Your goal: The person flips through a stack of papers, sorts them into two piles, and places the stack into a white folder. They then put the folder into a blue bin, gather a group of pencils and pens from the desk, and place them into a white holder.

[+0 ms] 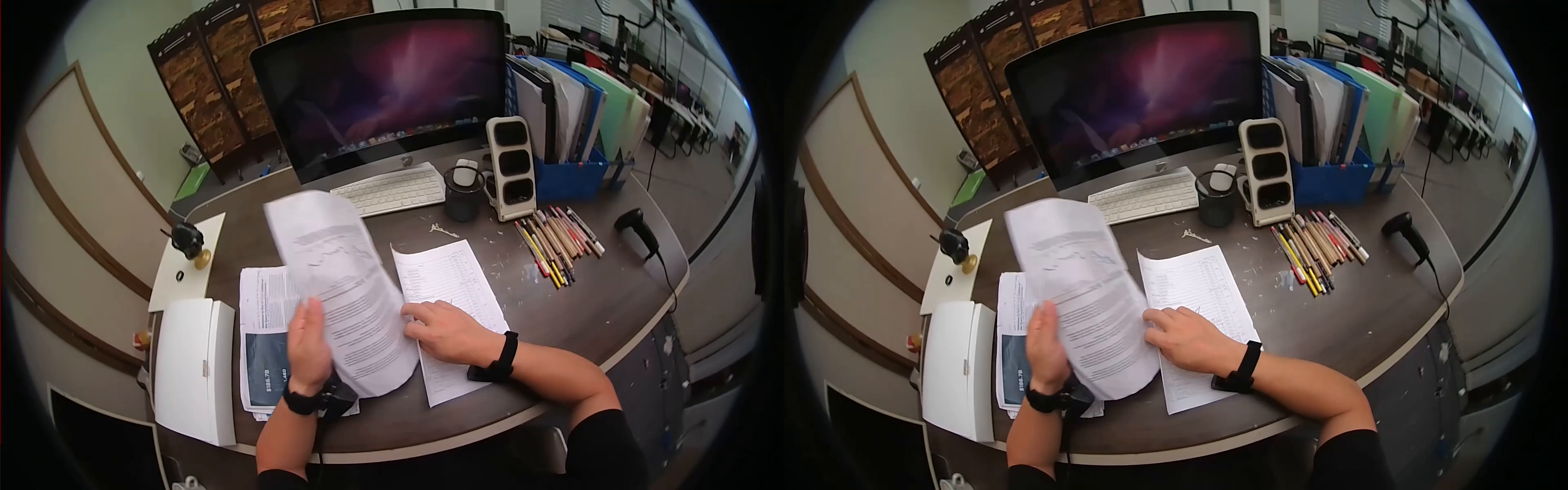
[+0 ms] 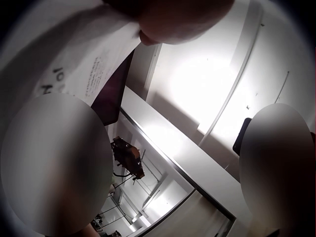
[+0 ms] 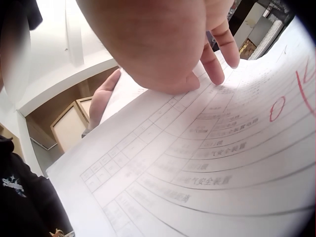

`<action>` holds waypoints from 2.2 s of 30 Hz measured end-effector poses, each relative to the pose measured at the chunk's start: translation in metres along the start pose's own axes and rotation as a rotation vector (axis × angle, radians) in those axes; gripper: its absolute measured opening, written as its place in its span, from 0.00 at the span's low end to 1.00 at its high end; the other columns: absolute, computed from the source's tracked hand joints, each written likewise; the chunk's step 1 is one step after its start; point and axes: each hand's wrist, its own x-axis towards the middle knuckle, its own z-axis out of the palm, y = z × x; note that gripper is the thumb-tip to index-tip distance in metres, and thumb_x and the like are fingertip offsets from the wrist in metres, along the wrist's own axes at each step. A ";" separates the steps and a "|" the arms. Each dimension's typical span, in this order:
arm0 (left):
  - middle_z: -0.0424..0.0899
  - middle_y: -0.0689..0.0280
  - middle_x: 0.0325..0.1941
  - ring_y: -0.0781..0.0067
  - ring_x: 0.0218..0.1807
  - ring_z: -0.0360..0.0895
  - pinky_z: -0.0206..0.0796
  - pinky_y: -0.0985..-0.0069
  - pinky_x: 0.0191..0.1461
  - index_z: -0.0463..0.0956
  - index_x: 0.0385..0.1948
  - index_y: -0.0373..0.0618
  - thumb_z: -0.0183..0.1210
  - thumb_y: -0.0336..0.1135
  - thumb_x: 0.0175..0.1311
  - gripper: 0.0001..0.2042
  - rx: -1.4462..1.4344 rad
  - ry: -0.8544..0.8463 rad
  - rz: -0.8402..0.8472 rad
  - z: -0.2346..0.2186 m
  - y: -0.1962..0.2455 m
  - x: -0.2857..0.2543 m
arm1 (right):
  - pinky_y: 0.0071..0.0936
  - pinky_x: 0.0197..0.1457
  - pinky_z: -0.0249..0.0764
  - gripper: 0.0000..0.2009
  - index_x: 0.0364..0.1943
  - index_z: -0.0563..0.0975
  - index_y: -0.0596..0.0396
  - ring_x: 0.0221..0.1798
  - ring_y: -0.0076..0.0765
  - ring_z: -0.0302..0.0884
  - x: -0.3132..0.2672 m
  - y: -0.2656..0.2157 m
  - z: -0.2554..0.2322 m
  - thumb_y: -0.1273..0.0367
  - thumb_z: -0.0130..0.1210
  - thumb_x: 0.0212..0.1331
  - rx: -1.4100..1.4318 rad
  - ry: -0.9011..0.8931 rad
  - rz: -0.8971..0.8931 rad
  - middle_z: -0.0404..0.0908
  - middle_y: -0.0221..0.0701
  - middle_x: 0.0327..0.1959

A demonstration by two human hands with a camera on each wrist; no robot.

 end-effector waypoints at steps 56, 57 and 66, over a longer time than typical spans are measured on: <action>0.69 0.55 0.63 0.55 0.68 0.63 0.56 0.42 0.66 0.70 0.56 0.47 0.53 0.40 0.64 0.19 1.543 -0.785 0.580 0.107 -0.078 0.024 | 0.52 0.55 0.76 0.19 0.59 0.67 0.52 0.62 0.37 0.66 -0.057 0.101 -0.057 0.64 0.53 0.68 1.434 0.382 1.124 0.68 0.36 0.57; 0.67 0.53 0.65 0.50 0.69 0.61 0.57 0.40 0.65 0.69 0.58 0.47 0.54 0.43 0.65 0.22 1.671 -0.630 0.517 0.094 -0.073 0.015 | 0.52 0.55 0.76 0.19 0.59 0.67 0.53 0.62 0.37 0.66 -0.057 0.098 -0.058 0.65 0.54 0.67 1.413 0.374 1.129 0.68 0.35 0.56; 0.56 0.44 0.73 0.37 0.74 0.53 0.56 0.39 0.65 0.61 0.69 0.55 0.49 0.65 0.64 0.36 1.729 -0.762 0.026 0.058 -0.059 -0.014 | 0.42 0.53 0.77 0.25 0.63 0.65 0.58 0.59 0.34 0.70 -0.044 0.077 -0.048 0.65 0.57 0.65 1.401 0.276 1.124 0.71 0.34 0.58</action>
